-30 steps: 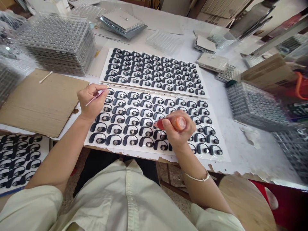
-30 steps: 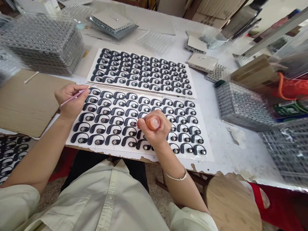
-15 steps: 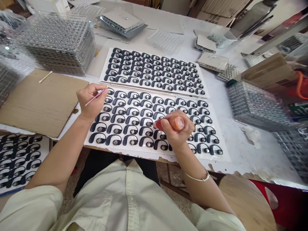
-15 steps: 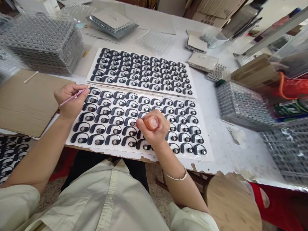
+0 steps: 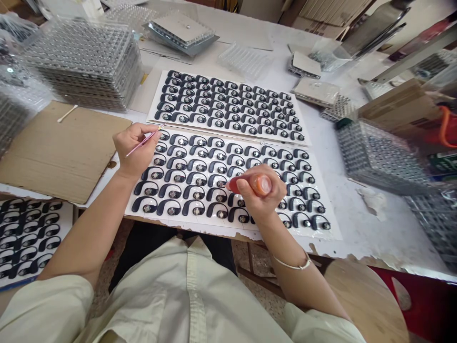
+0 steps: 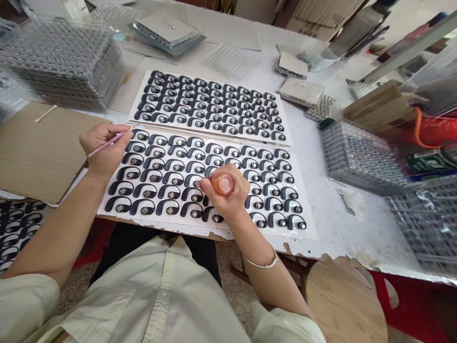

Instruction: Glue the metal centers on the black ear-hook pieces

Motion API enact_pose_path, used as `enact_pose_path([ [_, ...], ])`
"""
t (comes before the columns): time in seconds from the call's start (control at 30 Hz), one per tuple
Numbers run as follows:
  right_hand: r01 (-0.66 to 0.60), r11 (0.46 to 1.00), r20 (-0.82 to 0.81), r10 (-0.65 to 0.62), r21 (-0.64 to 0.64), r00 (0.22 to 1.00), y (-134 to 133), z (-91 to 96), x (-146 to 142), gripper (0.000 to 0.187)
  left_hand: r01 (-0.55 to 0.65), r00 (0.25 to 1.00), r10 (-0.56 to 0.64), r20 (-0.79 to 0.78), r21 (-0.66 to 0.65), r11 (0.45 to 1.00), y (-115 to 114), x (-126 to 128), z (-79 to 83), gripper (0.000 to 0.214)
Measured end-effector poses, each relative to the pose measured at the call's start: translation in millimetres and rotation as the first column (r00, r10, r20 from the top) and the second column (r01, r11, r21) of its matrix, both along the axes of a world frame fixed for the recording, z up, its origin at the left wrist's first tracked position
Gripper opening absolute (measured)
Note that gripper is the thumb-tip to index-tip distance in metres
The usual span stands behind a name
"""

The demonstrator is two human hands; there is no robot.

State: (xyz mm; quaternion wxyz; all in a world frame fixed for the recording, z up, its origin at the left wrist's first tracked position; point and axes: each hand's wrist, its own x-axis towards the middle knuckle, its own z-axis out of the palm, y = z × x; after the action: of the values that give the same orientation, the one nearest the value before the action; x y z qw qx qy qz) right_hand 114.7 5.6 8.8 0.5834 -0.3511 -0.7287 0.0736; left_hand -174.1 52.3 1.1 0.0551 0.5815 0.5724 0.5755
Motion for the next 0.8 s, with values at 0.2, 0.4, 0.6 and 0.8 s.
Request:
enact_pose_path([
  [0.2, -0.025, 1.000, -0.012, 0.025, -0.002, 1.000, -0.8, 0.2, -0.9, 0.014, -0.006, 1.000, 0.006, -0.001, -0.011, 1.000, -0.7, 1.3, 2.4, 0.010],
  [0.4, -0.023, 1.000, -0.015, 0.023, -0.011, 1.000, -1.2, -0.3, -0.1, 0.015, -0.014, 1.000, 0.014, 0.007, -0.039, 0.999, -0.9, 1.5, 2.2, 0.011],
  [0.6, -0.036, 0.999, -0.015, 0.036, -0.010, 0.999, -1.0, -1.4, 0.9, 0.016, -0.015, 1.000, 0.015, 0.008, -0.031, 0.999, -0.4, 0.9, 0.0, 0.011],
  [0.8, -0.022, 1.000, -0.007, 0.022, -0.010, 1.000, -0.9, -1.5, 0.3, 0.016, -0.016, 1.000, 0.016, 0.013, -0.018, 1.000, -1.4, 0.9, 1.1, 0.011],
])
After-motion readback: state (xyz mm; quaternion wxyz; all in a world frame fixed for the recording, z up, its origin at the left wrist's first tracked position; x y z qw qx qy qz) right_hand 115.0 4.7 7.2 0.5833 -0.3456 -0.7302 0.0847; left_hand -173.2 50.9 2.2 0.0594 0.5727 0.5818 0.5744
